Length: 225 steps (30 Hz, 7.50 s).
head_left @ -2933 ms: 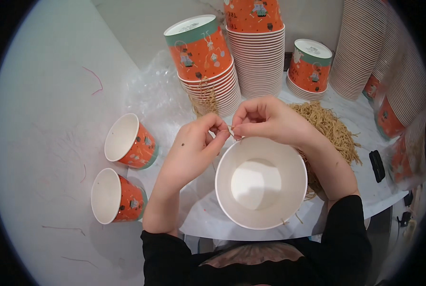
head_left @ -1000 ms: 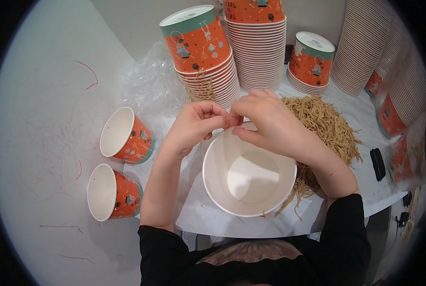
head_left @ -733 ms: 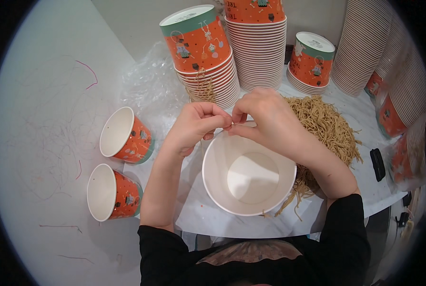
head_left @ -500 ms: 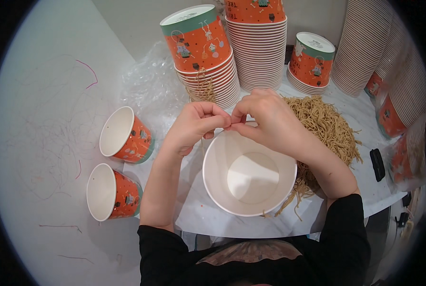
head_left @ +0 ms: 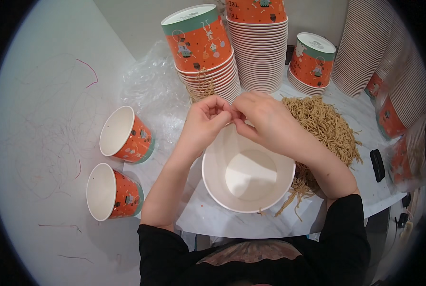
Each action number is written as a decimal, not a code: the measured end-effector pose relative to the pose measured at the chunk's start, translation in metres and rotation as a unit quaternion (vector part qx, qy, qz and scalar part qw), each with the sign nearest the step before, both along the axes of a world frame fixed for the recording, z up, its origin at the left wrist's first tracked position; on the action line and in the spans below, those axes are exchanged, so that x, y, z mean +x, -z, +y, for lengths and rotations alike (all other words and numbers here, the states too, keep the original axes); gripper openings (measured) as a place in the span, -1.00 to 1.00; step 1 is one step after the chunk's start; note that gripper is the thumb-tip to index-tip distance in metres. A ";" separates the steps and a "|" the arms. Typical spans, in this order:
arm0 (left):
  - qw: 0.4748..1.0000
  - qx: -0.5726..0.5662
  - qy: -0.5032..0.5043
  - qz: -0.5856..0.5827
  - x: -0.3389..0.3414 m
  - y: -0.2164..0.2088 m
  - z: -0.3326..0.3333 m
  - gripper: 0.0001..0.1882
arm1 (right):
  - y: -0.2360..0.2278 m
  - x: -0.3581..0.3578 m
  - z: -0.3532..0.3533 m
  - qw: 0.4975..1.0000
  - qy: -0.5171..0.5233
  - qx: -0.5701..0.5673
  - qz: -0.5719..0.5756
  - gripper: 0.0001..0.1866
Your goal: Threading and knotting strings through pre-punched holes in paper cups to add handles.
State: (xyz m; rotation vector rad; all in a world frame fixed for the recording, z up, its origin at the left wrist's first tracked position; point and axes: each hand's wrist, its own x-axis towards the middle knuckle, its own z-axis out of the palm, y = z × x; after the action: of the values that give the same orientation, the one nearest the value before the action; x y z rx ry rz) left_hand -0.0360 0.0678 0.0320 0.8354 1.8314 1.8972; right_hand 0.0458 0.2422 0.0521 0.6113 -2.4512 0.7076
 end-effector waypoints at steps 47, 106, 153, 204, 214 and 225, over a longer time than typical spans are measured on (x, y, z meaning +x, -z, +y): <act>0.998 0.058 0.008 -0.028 -0.007 0.004 0.000 -0.85 | -0.001 -0.009 0.016 0.977 -0.008 -0.154 -0.146 -0.83; 0.986 -0.137 0.066 -0.070 -0.023 -0.008 -0.015 -0.88 | 0.004 -0.019 0.016 0.898 -0.058 -0.249 -0.357 -0.73; 0.949 -0.279 0.081 0.123 -0.029 -0.020 -0.047 -0.90 | 0.032 -0.034 0.007 0.696 -0.217 -0.414 -0.545 -0.69; 0.912 -0.329 -0.029 0.241 -0.017 -0.008 -0.032 -0.89 | 0.028 -0.024 -0.011 0.704 -0.166 -0.464 -0.512 -0.52; 0.913 -0.329 -0.051 0.237 -0.015 -0.011 -0.031 -0.88 | 0.037 -0.028 -0.008 0.732 -0.170 -0.421 -0.508 -0.73; 0.894 -0.347 -0.091 0.268 -0.007 -0.019 -0.028 -0.89 | 0.039 -0.030 -0.010 0.800 -0.220 -0.385 -0.405 -0.86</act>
State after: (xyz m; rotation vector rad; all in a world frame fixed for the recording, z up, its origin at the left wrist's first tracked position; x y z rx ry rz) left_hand -0.0432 0.0394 0.0505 0.9904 2.7435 0.9677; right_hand 0.0163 0.2326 0.0132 0.5980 -2.3229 2.4178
